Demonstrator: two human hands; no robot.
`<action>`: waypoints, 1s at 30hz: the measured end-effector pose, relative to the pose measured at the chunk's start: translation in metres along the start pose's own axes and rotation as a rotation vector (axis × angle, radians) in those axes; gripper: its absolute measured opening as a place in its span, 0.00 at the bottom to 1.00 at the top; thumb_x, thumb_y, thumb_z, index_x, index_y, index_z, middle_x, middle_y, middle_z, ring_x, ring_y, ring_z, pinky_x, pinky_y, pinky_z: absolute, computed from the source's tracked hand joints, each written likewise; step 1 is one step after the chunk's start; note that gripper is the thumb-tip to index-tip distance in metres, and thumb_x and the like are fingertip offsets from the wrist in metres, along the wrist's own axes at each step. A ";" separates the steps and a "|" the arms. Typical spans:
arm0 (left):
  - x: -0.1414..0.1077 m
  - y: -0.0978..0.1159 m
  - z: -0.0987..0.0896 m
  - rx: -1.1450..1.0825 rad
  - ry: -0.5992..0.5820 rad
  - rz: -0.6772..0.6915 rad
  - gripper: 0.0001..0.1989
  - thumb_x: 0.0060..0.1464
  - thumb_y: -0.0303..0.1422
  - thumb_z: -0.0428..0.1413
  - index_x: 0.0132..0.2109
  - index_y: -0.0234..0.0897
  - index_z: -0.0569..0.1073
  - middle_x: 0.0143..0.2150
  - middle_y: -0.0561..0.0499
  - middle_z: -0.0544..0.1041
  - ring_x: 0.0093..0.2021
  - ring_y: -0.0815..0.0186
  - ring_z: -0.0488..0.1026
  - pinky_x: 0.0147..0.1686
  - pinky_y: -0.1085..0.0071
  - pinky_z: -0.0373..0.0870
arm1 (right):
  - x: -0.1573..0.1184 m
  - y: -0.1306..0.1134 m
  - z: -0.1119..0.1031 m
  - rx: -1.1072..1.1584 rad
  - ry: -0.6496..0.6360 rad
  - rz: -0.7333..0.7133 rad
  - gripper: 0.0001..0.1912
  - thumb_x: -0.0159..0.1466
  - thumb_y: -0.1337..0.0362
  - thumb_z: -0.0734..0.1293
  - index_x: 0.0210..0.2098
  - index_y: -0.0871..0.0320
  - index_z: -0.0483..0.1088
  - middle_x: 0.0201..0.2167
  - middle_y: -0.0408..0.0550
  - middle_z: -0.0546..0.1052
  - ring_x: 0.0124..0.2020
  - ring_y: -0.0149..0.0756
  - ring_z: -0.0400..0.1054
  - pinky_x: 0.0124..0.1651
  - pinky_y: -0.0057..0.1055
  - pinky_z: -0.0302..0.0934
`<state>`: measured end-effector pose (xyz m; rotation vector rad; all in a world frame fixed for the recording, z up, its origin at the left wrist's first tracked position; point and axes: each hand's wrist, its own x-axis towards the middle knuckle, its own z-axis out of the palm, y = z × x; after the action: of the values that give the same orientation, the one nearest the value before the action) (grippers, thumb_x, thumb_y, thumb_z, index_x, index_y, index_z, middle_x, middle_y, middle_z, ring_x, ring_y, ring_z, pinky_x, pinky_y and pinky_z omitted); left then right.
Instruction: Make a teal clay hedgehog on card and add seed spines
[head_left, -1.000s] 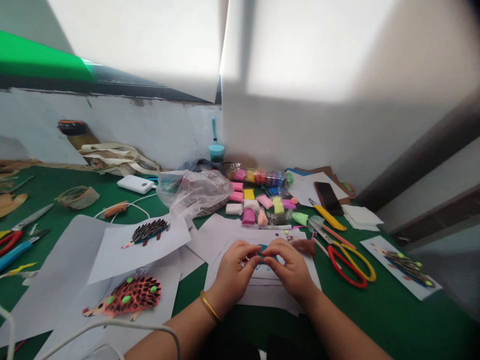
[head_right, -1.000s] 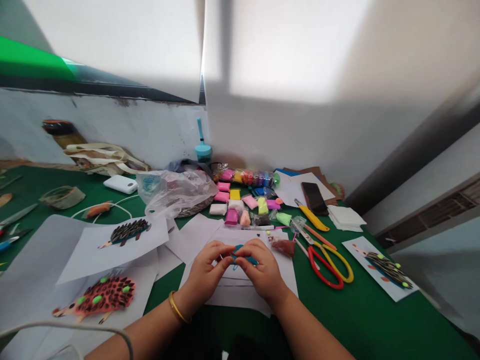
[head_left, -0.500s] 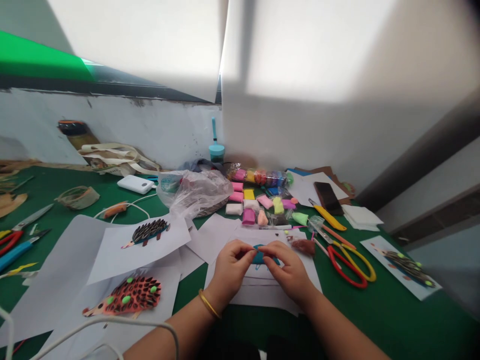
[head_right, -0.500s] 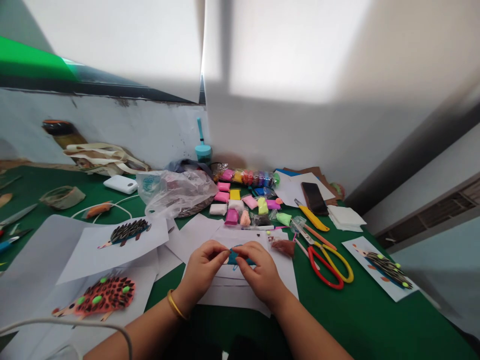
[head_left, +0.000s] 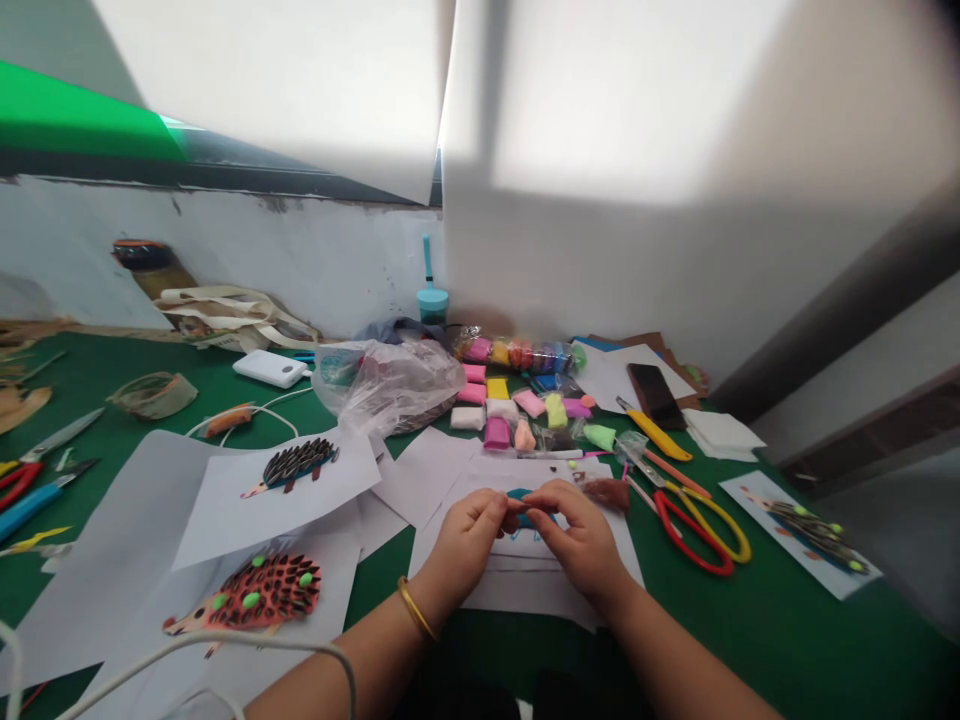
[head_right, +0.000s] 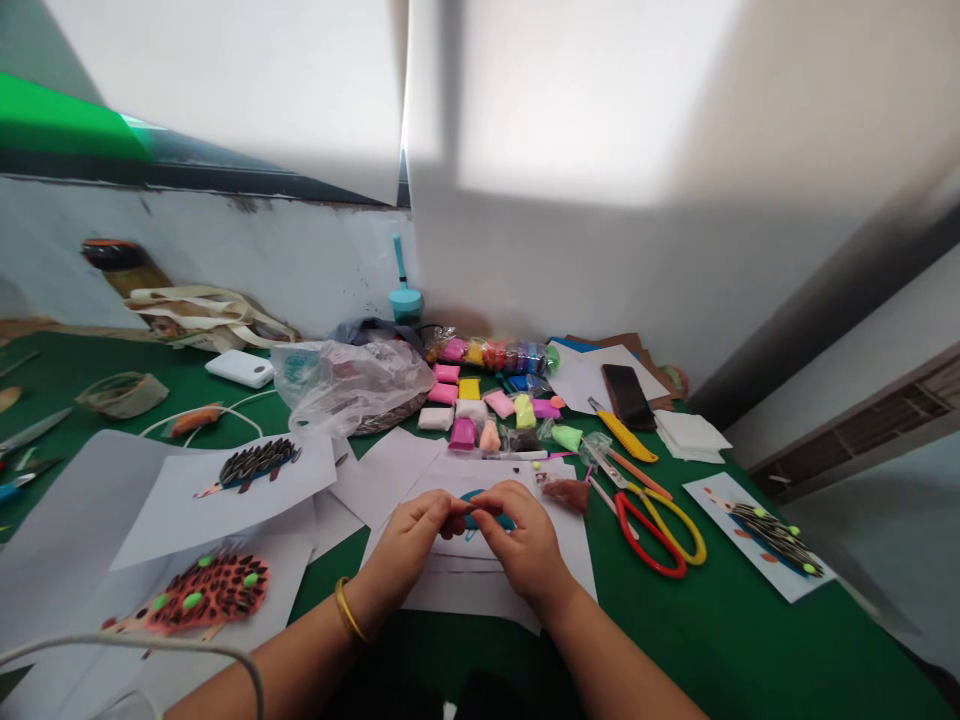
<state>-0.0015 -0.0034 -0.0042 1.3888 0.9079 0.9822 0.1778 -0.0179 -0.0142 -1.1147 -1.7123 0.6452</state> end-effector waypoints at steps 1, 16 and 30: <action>0.000 -0.001 0.000 0.024 -0.005 0.015 0.23 0.62 0.47 0.49 0.40 0.33 0.80 0.31 0.48 0.74 0.33 0.64 0.70 0.35 0.69 0.67 | 0.000 -0.001 0.000 -0.004 0.013 0.000 0.04 0.66 0.62 0.66 0.37 0.53 0.74 0.31 0.45 0.74 0.36 0.37 0.68 0.40 0.34 0.62; 0.002 -0.004 0.000 0.340 0.161 0.140 0.10 0.58 0.37 0.57 0.32 0.38 0.78 0.31 0.51 0.75 0.34 0.65 0.71 0.35 0.70 0.66 | 0.000 0.001 0.000 -0.096 0.007 -0.111 0.05 0.65 0.62 0.68 0.40 0.53 0.74 0.32 0.45 0.74 0.37 0.37 0.68 0.40 0.34 0.62; -0.002 -0.007 -0.002 0.341 0.121 0.206 0.13 0.62 0.37 0.53 0.51 0.42 0.76 0.43 0.48 0.74 0.42 0.63 0.71 0.40 0.68 0.69 | 0.002 -0.002 0.000 -0.063 0.013 -0.025 0.07 0.65 0.65 0.65 0.29 0.55 0.69 0.27 0.43 0.70 0.32 0.34 0.65 0.36 0.32 0.59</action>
<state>-0.0040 -0.0039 -0.0117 1.7517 1.0748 1.1120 0.1767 -0.0165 -0.0116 -1.1373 -1.7436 0.5709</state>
